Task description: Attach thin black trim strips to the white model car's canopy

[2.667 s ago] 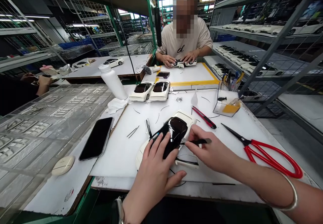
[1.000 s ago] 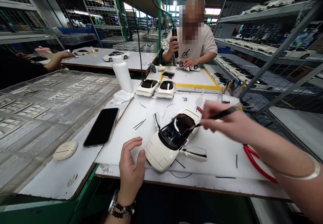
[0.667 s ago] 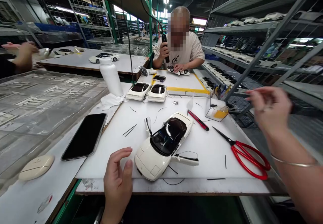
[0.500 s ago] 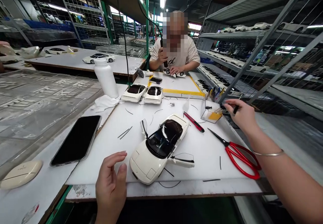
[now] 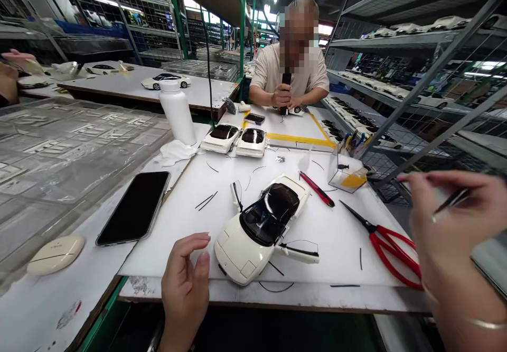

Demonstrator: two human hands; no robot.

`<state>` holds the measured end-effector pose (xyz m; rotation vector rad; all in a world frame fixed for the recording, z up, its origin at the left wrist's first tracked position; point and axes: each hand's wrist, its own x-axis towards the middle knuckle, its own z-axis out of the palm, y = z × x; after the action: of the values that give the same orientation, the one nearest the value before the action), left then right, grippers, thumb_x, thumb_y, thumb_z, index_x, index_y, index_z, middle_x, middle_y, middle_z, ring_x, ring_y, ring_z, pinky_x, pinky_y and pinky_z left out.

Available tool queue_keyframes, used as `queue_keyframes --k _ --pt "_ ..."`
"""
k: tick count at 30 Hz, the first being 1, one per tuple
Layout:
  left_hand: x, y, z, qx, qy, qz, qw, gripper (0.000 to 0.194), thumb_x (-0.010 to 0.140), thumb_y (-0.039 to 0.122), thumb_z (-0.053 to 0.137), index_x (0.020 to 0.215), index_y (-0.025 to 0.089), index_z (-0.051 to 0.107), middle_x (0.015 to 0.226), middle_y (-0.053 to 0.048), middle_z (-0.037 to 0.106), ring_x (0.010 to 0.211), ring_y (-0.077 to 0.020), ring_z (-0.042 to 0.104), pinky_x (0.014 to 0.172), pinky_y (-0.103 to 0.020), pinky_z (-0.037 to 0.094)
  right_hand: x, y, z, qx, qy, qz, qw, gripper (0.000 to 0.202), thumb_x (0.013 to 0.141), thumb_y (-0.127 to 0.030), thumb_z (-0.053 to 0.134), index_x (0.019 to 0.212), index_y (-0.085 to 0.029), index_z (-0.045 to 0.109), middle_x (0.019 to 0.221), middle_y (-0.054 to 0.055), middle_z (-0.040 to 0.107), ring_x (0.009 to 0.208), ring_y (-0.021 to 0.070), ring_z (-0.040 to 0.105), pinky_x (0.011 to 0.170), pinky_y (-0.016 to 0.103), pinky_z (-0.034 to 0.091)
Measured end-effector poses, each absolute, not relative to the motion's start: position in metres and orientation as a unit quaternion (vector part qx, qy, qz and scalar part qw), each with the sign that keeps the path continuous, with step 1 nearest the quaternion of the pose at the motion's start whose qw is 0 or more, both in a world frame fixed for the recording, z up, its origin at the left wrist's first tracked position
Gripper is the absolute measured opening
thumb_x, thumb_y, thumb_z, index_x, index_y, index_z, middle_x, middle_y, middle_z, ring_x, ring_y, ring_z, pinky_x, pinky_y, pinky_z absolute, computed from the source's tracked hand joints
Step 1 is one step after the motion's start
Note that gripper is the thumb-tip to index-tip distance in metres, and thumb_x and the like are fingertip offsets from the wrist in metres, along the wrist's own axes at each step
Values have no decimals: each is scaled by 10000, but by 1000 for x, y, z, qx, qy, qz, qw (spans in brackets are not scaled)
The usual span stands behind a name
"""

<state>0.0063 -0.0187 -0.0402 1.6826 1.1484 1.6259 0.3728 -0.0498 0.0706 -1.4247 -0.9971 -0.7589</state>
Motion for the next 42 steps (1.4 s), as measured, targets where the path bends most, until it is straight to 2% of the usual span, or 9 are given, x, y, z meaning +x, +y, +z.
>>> queue_keyframes --k 2,4,10,24,32,35,38,42 --pt "6 -19 -40 624 421 603 263 98 929 199 498 980 200 581 1003 -26 597 1025 -129 580 903 -206 494 335 -58 53 -588 -480 -209 617 226 657 -242 793 797 -185 626 714 17 626 627 181 628 615 331 473" --pt "6 -19 -40 628 415 604 261 100 929 191 495 976 199 583 996 -26 595 1021 -128 578 905 -206 492 305 -60 36 -560 -529 -145 620 196 691 -221 778 794 -199 612 737 11 634 632 176 641 588 320 480" --pt "7 -20 -41 627 411 608 261 103 926 179 495 982 194 580 994 -28 593 1008 -127 579 911 -213 489 277 -47 13 -547 -598 -99 577 161 750 -156 736 826 -201 601 726 16 663 688 180 630 659 361 478" --pt "9 -21 -37 613 414 618 265 100 925 203 499 970 194 587 984 -33 601 996 -147 580 884 -250 492 276 -42 8 -544 -617 -155 547 187 756 -109 724 854 -201 595 722 12 669 722 180 596 689 376 449" --pt "6 -20 -43 648 405 598 242 131 911 149 493 1005 187 575 1012 -48 589 1017 -154 574 861 -258 500 273 -46 14 -495 -671 -223 505 272 719 -41 728 881 -200 579 734 -10 717 634 154 611 691 373 415" --pt "7 -18 -42 685 376 592 199 173 887 103 500 1033 176 558 1018 -64 578 1018 -175 566 868 -301 495 271 -48 19 -478 -684 -237 497 286 712 -16 725 875 -194 572 743 -9 725 639 142 621 687 357 419" --pt "15 -19 -30 742 348 563 110 198 851 75 535 1030 158 542 1001 -77 576 999 -199 559 876 -355 483 273 -54 21 -457 -697 -240 498 296 710 -2 719 885 -186 568 744 -13 730 644 138 652 667 336 445" --pt "38 -28 -5 803 344 486 2 288 812 164 625 1077 151 514 1041 -111 583 1046 -259 545 896 -434 466 287 -77 22 -458 -693 -236 505 355 669 -14 753 904 -212 575 787 -26 740 665 151 657 632 329 454"
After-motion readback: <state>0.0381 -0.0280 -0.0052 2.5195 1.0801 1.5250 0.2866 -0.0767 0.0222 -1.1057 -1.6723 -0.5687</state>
